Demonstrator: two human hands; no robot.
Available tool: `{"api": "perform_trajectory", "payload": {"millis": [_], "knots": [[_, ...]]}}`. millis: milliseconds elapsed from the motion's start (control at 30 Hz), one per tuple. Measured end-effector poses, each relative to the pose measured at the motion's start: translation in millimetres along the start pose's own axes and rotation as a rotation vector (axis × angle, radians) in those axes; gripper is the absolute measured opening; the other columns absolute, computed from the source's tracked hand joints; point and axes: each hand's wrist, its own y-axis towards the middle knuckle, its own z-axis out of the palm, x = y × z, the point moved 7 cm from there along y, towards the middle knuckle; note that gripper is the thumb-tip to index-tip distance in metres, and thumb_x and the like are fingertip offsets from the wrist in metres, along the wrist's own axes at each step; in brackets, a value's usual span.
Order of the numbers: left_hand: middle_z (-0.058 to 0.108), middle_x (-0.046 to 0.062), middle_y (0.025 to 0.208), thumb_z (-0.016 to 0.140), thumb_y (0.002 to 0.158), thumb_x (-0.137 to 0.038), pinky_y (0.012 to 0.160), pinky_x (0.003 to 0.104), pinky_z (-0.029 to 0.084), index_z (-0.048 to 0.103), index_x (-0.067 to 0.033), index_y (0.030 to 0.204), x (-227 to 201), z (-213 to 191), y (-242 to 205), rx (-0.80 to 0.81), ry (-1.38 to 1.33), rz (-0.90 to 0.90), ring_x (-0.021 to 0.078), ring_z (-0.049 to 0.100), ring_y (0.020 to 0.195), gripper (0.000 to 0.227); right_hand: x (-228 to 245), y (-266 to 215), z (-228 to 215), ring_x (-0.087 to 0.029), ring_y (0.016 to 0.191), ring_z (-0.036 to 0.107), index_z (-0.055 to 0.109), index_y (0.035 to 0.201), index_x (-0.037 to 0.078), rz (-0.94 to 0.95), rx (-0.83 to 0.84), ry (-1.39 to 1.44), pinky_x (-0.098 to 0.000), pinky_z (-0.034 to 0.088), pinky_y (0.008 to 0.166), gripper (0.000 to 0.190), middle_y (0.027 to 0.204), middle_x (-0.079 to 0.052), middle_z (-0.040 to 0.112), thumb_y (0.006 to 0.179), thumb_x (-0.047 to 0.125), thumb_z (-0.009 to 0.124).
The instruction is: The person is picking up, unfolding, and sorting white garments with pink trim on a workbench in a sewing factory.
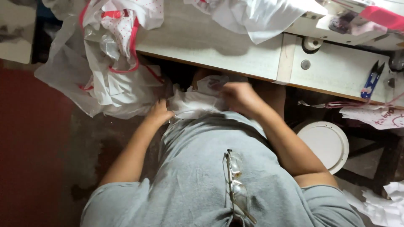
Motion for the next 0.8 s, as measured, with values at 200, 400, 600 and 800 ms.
{"api": "perform_trajectory", "payload": {"millis": [200, 400, 600, 800], "knots": [[0.066, 0.011, 0.078, 0.066, 0.073, -0.011, 0.055, 0.03, 0.059, 0.068, -0.0136, 0.091, 57.4, 72.4, 9.7, 0.057, -1.009, -0.46, 0.0241, 0.069, 0.069, 0.018, -11.3, 16.7, 104.8, -0.033, 0.092, 0.073, 0.076, 0.099, 0.018, -0.106, 0.364, -0.125, -0.0448, 0.057, 0.083, 0.017, 0.089, -0.01, 0.075, 0.086, 0.028, 0.071], [0.058, 0.003, 0.065, 0.059, 0.069, -0.016, 0.044, 0.02, 0.052, 0.058, -0.0156, 0.078, -11.8, -42.8, -37.9, -0.081, -1.221, -0.204, 0.0137, 0.067, 0.057, 0.009, 17.9, 13.8, 123.4, -0.046, 0.106, 0.068, 0.061, 0.121, 0.007, -0.052, 0.547, -0.257, -0.0561, 0.055, 0.091, 0.054, 0.109, -0.025, 0.069, 0.084, 0.046, 0.07], [0.059, 0.006, 0.078, 0.052, 0.086, -0.015, 0.044, 0.021, 0.056, 0.059, -0.0183, 0.091, -70.5, -86.0, -46.6, -0.179, -1.172, -0.038, 0.0187, 0.071, 0.06, 0.009, -19.4, 34.6, 115.7, -0.04, 0.089, 0.071, 0.065, 0.092, 0.013, -0.081, 0.225, -0.201, -0.0519, 0.056, 0.072, 0.017, 0.083, -0.018, 0.071, 0.087, 0.029, 0.061], [0.052, 0.004, 0.082, 0.049, 0.079, -0.01, 0.046, 0.021, 0.056, 0.049, -0.0167, 0.089, -167.9, -208.7, -72.9, -0.508, -1.105, 0.17, 0.017, 0.071, 0.059, 0.012, 17.3, 14.4, 47.7, -0.018, 0.072, 0.06, 0.063, 0.088, 0.015, -0.098, 0.195, 0.356, -0.0367, 0.051, 0.069, 0.011, 0.072, -0.005, 0.063, 0.096, 0.022, 0.062]]}}
